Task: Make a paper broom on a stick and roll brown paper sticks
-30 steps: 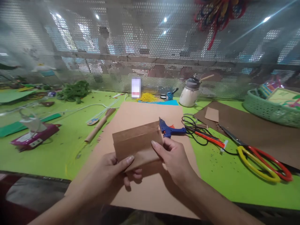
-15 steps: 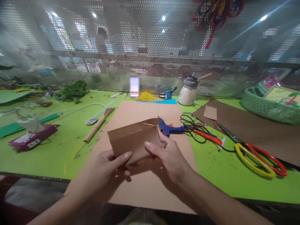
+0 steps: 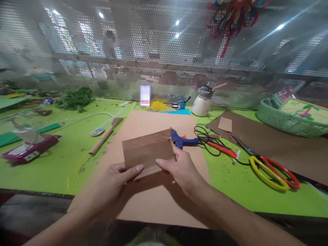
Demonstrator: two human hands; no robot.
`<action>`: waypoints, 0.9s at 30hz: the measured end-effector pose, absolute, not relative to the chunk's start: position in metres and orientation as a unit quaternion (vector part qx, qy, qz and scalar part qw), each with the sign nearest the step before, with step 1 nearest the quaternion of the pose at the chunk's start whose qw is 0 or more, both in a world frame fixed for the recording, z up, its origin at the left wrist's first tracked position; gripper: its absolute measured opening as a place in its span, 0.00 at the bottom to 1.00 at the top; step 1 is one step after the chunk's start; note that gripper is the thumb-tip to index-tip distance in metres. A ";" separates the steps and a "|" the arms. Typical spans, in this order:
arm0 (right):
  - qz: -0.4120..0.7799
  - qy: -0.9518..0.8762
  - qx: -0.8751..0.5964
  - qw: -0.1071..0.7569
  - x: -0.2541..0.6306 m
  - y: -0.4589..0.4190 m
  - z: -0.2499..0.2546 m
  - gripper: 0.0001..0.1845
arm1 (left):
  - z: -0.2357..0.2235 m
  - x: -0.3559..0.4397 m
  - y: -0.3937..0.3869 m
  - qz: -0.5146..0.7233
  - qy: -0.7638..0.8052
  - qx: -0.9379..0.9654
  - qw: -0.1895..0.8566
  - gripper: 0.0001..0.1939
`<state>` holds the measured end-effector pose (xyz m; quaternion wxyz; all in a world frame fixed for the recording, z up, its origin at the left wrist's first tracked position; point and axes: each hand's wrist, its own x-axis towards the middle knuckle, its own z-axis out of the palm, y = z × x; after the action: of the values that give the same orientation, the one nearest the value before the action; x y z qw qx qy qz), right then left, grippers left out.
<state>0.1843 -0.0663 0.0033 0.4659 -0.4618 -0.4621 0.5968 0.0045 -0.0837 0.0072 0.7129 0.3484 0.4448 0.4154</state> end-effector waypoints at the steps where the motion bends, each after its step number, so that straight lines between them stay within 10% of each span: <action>1: 0.585 -0.473 -0.470 0.461 0.187 -0.064 0.003 0.21 | 0.006 0.004 -0.083 0.416 0.449 0.337 0.715 0.16; 8: 0.172 -0.660 -0.514 0.520 0.205 -0.070 0.011 0.14 | -0.007 -0.004 -0.078 0.401 0.489 0.355 0.689 0.11; 10: 0.095 -0.817 -0.393 0.412 0.199 -0.081 0.011 0.14 | -0.005 -0.006 -0.075 0.396 0.488 0.371 0.684 0.09; 15: 0.112 -0.894 -0.349 0.257 0.171 -0.086 -0.008 0.18 | 0.002 -0.012 -0.056 0.316 0.533 0.443 0.648 0.10; 27: 0.055 -0.907 -0.320 0.268 0.163 -0.060 -0.041 0.12 | 0.001 -0.024 -0.027 0.123 0.557 0.480 0.667 0.14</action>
<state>0.1634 -0.0597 -0.0411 0.2679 -0.3201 -0.9070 0.0554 -0.0237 -0.0275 0.0010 0.6668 0.4797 0.5569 0.1234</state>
